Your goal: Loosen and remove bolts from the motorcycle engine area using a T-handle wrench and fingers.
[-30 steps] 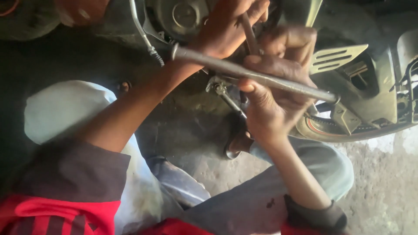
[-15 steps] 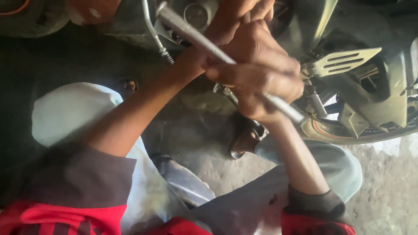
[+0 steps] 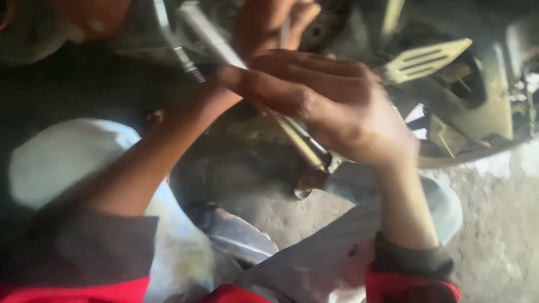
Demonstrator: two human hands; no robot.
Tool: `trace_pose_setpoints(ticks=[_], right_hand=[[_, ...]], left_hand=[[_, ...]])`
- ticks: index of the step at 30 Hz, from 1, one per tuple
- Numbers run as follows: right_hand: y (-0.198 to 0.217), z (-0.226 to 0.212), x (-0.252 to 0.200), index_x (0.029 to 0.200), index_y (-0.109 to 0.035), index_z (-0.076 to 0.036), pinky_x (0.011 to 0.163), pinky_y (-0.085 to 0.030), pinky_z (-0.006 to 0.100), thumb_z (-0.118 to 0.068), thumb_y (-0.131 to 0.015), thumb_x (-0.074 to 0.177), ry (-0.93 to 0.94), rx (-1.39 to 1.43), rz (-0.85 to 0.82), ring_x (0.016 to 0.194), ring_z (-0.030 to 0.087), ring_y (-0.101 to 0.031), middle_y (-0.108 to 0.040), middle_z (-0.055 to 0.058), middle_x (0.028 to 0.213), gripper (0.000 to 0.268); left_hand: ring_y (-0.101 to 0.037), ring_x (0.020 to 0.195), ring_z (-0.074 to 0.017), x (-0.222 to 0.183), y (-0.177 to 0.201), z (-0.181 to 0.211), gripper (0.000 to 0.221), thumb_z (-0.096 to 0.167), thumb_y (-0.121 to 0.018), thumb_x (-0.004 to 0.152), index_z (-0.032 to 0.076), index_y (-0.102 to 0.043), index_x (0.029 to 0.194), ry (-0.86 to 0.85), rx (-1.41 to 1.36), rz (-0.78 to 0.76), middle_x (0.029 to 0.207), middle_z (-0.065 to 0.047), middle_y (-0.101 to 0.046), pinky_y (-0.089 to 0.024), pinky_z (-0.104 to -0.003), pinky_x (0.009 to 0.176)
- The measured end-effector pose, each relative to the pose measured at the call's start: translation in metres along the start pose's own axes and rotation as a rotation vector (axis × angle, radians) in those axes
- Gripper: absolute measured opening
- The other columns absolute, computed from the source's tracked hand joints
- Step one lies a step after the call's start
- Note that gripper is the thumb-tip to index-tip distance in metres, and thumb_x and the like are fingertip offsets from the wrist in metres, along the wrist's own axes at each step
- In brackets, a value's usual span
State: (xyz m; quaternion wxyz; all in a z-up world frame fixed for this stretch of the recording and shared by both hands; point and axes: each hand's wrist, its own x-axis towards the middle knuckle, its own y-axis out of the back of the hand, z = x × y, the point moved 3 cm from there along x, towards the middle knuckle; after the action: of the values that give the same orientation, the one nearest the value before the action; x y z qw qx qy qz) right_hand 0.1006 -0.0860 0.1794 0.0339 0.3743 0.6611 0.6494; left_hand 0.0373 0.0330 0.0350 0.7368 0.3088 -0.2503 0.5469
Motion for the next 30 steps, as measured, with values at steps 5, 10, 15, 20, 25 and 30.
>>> trace_pose_setpoints(ticks=[5,10,15,20,25,30], right_hand=[[-0.008,0.024,-0.029,0.125,-0.057,0.006,0.087,-0.062,0.038,-0.001,-0.080,0.097,-0.250,0.141,0.163,0.100,0.030,-0.076,-0.072,0.015,0.111,0.037],[0.007,0.029,-0.023,0.124,-0.064,-0.001,0.091,-0.065,0.032,-0.001,-0.076,0.103,-0.214,0.373,0.225,0.105,0.024,-0.077,-0.073,0.012,0.117,0.025],[0.006,0.016,-0.014,0.115,-0.069,0.005,0.105,-0.056,0.047,-0.005,-0.073,0.090,-0.010,0.074,0.083,0.118,0.038,-0.066,-0.067,0.022,0.121,0.028],[-0.008,0.029,-0.035,0.120,-0.068,0.003,0.096,-0.060,0.037,-0.004,-0.071,0.097,-0.018,0.104,-0.013,0.113,0.033,-0.070,-0.067,0.018,0.123,0.024],[-0.011,0.037,-0.050,0.116,-0.069,0.005,0.098,-0.062,0.041,-0.009,-0.076,0.096,0.052,0.025,0.079,0.111,0.035,-0.072,-0.068,0.019,0.117,0.025],[-0.010,0.045,-0.051,0.115,-0.071,-0.004,0.090,-0.060,0.038,-0.017,-0.079,0.098,-0.080,0.172,0.224,0.111,0.032,-0.072,-0.070,0.011,0.119,0.023]], left_hand=[[-0.068,0.089,-0.0180,0.014,-0.011,0.012,0.013,0.016,-0.061,0.111,0.004,-0.058,0.107,0.038,-0.101,-0.055,0.097,-0.007,-0.067,-0.053,-0.035,0.078],[-0.067,0.088,-0.0161,0.013,-0.006,0.002,0.016,0.015,-0.056,0.111,0.001,-0.058,0.103,0.049,-0.135,-0.081,0.095,-0.008,-0.068,-0.053,-0.033,0.078],[-0.066,0.107,-0.0196,0.004,-0.004,-0.003,0.014,0.007,-0.054,0.125,0.002,-0.058,0.113,0.031,-0.145,-0.209,0.110,-0.009,-0.066,-0.052,-0.032,0.097],[-0.068,0.117,-0.0215,0.006,-0.001,0.012,0.007,0.005,-0.066,0.116,0.001,-0.059,0.118,-0.111,-0.046,-0.228,0.117,-0.011,-0.067,-0.053,-0.033,0.102],[-0.067,0.117,-0.0263,0.007,-0.005,0.022,0.014,0.005,-0.073,0.112,0.001,-0.060,0.111,-0.084,-0.062,-0.154,0.117,-0.013,-0.067,-0.053,-0.036,0.103],[-0.066,0.113,-0.0233,0.012,-0.017,0.025,0.015,-0.002,-0.071,0.101,0.004,-0.060,0.110,-0.094,-0.053,-0.090,0.111,-0.010,-0.065,-0.053,-0.034,0.103]])
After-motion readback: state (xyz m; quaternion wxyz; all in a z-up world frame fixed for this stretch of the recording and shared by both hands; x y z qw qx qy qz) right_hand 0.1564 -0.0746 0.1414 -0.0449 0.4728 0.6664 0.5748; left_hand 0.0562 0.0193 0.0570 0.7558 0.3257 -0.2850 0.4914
